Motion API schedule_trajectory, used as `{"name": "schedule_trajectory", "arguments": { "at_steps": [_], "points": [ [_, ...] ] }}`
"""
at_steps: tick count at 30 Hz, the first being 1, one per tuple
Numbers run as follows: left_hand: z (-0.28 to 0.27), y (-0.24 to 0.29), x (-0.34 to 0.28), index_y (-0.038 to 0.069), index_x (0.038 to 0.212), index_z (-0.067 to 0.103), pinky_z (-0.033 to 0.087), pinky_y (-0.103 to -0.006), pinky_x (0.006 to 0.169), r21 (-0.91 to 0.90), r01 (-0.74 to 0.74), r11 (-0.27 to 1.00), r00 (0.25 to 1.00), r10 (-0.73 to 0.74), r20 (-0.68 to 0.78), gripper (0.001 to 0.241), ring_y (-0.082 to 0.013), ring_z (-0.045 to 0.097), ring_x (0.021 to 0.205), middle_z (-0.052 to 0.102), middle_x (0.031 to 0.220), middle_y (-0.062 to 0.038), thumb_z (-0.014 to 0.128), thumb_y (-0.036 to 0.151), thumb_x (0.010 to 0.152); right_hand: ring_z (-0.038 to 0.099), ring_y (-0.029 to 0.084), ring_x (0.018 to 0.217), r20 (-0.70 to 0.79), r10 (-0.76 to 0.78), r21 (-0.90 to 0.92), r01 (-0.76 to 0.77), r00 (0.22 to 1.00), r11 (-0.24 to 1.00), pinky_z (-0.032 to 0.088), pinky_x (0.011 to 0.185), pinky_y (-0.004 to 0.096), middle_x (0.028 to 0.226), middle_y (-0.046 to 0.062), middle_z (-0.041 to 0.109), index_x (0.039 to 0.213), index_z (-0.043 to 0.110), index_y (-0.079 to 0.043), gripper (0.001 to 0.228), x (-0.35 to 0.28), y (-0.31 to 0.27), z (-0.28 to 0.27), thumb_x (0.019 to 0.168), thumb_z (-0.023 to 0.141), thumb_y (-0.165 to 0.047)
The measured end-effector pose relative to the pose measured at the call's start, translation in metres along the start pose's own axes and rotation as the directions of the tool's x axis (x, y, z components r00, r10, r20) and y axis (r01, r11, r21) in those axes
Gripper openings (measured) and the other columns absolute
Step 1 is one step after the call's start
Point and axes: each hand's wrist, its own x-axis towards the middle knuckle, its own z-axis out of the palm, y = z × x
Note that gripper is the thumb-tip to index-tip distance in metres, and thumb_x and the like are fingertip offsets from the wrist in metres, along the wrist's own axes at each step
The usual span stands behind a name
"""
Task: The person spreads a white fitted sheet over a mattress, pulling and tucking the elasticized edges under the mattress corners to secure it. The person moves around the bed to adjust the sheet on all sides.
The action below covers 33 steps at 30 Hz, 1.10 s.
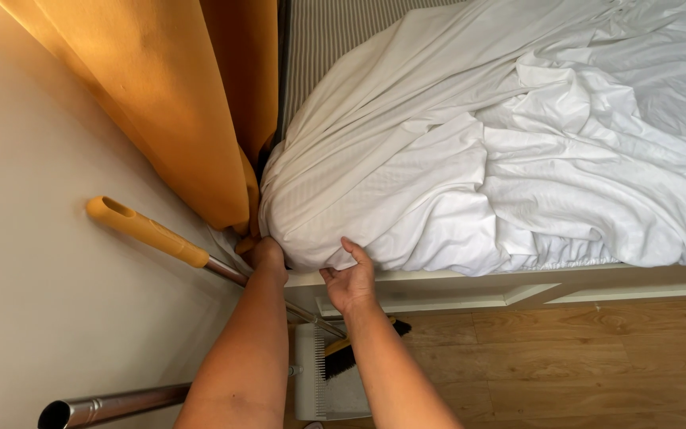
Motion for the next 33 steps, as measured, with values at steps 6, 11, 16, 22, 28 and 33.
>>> {"name": "schedule_trajectory", "arguments": {
  "at_steps": [6, 11, 16, 22, 28, 33],
  "points": [
    [0.004, -0.006, 0.023, 0.009, 0.16, 0.033, 0.034, -0.0409, 0.117, 0.003, 0.017, 1.0, 0.999, -0.017, 0.028, 0.064, -0.0254, 0.044, 0.143, 0.039, 0.163, -0.009, 0.035, 0.036, 0.102, 0.052, 0.032, 0.122, -0.156, -0.002, -0.217, -0.032, 0.988, 0.976, 0.042, 0.109, 0.048, 0.137, 0.01, 0.055, 0.143, 0.049, -0.015, 0.08, -0.011, -0.018, 0.021, 0.072, 0.079, -0.036],
    [-0.014, -0.013, 0.031, 0.01, 0.161, 0.033, 0.033, -0.041, 0.118, 0.006, 0.036, 0.999, 0.998, -0.037, 0.042, 0.064, -0.0249, 0.043, 0.145, 0.038, 0.165, -0.009, 0.034, 0.035, 0.102, 0.055, 0.03, 0.117, -0.259, -0.065, -0.293, -0.014, 0.964, 0.956, 0.047, 0.099, 0.048, 0.128, 0.013, 0.059, 0.129, 0.06, -0.008, 0.06, 0.013, -0.013, 0.017, 0.075, 0.075, -0.029],
    [0.001, 0.0, -0.005, 0.011, 0.161, 0.033, 0.028, -0.042, 0.12, -0.018, 0.001, 1.0, 0.996, 0.001, 0.091, 0.066, -0.0242, 0.04, 0.146, 0.037, 0.165, -0.007, 0.035, 0.037, 0.1, 0.062, 0.032, 0.107, -0.28, -0.095, -0.285, 0.012, 0.955, 0.958, 0.056, 0.09, 0.052, 0.12, 0.016, 0.061, 0.115, 0.062, 0.001, 0.044, 0.025, -0.022, 0.013, 0.073, 0.067, -0.009],
    [-0.006, 0.002, -0.006, 0.013, 0.16, 0.033, 0.018, -0.0441, 0.123, -0.099, -0.072, 0.993, 0.984, 0.087, 0.157, 0.07, -0.023, 0.034, 0.149, 0.036, 0.166, -0.004, 0.04, 0.04, 0.096, 0.063, 0.032, 0.104, -0.358, -0.163, -0.236, 0.08, 0.919, 0.968, 0.053, 0.088, 0.052, 0.115, 0.014, 0.06, 0.106, 0.059, -0.003, 0.034, 0.011, -0.025, 0.032, 0.072, 0.06, 0.0],
    [-0.005, -0.012, 0.027, 0.01, 0.157, 0.043, 0.02, -0.0388, 0.123, -0.2, -0.177, 0.964, 0.952, 0.22, 0.215, 0.074, -0.0233, 0.038, 0.148, 0.044, 0.163, -0.004, 0.043, 0.048, 0.093, 0.067, 0.033, 0.097, -0.308, -0.208, -0.128, 0.177, 0.928, 0.976, 0.061, 0.079, 0.049, 0.111, 0.017, 0.061, 0.108, 0.058, 0.002, 0.035, 0.019, -0.028, 0.031, 0.073, 0.06, 0.004],
    [-0.005, -0.011, 0.016, 0.016, 0.161, 0.03, 0.013, -0.042, 0.123, -0.152, -0.114, 0.982, 0.959, 0.149, 0.243, 0.078, -0.0227, 0.028, 0.151, 0.031, 0.167, -0.003, 0.033, 0.057, 0.095, 0.065, 0.029, 0.087, -0.315, -0.236, -0.138, 0.202, 0.919, 0.97, 0.058, 0.064, 0.042, 0.105, 0.014, 0.061, 0.105, 0.058, -0.002, 0.033, 0.015, -0.024, 0.026, 0.072, 0.059, 0.005]
  ]
}}
